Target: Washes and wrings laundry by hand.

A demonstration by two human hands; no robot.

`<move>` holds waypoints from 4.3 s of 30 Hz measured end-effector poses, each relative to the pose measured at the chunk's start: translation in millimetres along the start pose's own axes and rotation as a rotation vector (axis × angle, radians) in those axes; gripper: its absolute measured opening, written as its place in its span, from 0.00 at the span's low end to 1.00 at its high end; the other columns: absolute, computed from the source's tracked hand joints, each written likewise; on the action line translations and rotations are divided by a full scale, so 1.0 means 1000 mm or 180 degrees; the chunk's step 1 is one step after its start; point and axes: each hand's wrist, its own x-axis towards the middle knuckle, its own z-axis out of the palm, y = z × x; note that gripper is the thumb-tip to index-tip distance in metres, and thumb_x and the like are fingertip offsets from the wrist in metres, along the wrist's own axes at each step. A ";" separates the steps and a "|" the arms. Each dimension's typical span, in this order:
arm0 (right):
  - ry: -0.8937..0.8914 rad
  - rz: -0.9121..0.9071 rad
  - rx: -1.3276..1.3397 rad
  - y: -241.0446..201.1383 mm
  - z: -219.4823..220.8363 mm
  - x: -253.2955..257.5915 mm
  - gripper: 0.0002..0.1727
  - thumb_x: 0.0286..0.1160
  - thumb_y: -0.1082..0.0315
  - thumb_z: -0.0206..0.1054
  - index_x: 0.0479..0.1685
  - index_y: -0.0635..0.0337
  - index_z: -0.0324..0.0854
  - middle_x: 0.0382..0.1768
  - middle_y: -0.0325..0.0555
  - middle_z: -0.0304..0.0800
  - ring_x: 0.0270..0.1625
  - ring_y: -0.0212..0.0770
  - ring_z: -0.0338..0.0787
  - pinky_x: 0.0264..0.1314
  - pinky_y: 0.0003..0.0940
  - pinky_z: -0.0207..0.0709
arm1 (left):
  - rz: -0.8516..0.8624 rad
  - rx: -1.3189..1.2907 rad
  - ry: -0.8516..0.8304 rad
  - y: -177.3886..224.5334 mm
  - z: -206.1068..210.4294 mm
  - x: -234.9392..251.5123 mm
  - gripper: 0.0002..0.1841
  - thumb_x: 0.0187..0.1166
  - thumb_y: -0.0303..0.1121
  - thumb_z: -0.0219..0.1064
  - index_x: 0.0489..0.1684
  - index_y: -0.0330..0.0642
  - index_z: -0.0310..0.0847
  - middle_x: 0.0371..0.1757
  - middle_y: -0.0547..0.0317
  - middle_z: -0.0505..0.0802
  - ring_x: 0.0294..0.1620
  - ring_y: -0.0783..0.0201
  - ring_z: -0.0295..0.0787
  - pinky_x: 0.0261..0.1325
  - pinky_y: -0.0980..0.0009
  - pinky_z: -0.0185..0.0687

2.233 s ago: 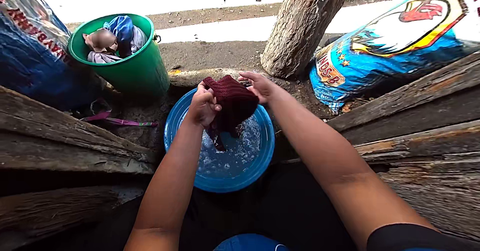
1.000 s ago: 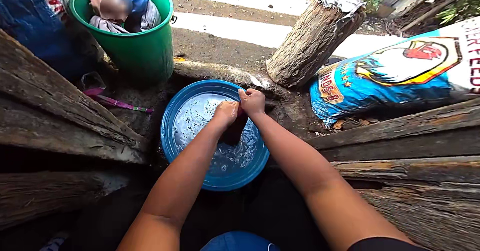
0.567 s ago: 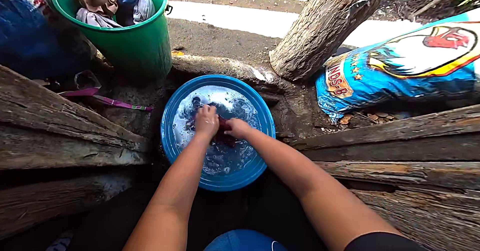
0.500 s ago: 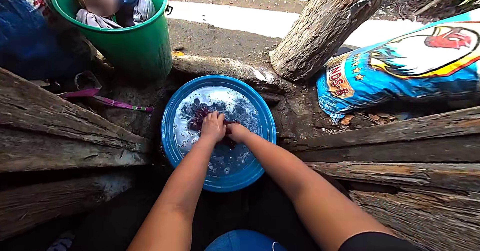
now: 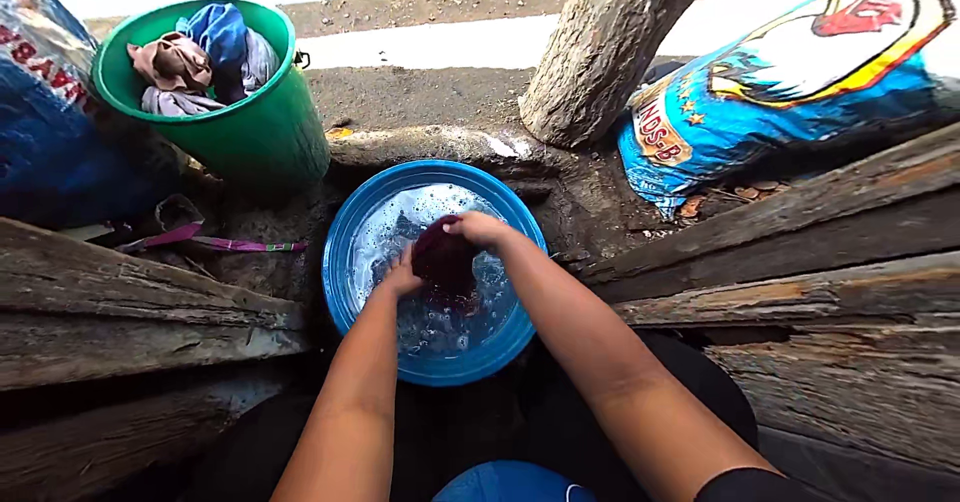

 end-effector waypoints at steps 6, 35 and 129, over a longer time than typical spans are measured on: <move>-0.0080 -0.1024 0.0752 -0.074 -0.014 -0.069 0.16 0.89 0.59 0.59 0.55 0.63 0.84 0.42 0.51 0.91 0.44 0.42 0.91 0.51 0.47 0.86 | 0.1186 -0.1040 0.0367 0.018 0.015 -0.014 0.84 0.32 0.44 0.96 0.96 0.34 0.28 0.96 0.35 0.46 0.96 0.47 0.45 0.96 0.55 0.47; -0.0104 0.0556 0.3738 0.064 0.026 -0.012 0.55 0.72 0.16 0.40 0.97 0.39 0.41 0.86 0.76 0.58 0.74 0.80 0.75 0.60 0.77 0.77 | 0.2833 -0.0815 0.2492 0.154 -0.054 -0.089 0.25 0.49 0.23 0.75 0.53 0.43 0.92 0.54 0.56 0.93 0.60 0.59 0.87 0.67 0.56 0.82; -0.0389 -0.0480 0.3108 -0.087 -0.015 -0.057 0.33 0.62 0.32 0.74 0.53 0.52 0.85 0.43 0.47 0.92 0.45 0.45 0.92 0.48 0.50 0.87 | 0.1625 -0.4103 0.1405 0.151 -0.122 -0.110 0.07 0.76 0.39 0.70 0.40 0.46 0.85 0.34 0.57 0.92 0.35 0.62 0.90 0.41 0.59 0.89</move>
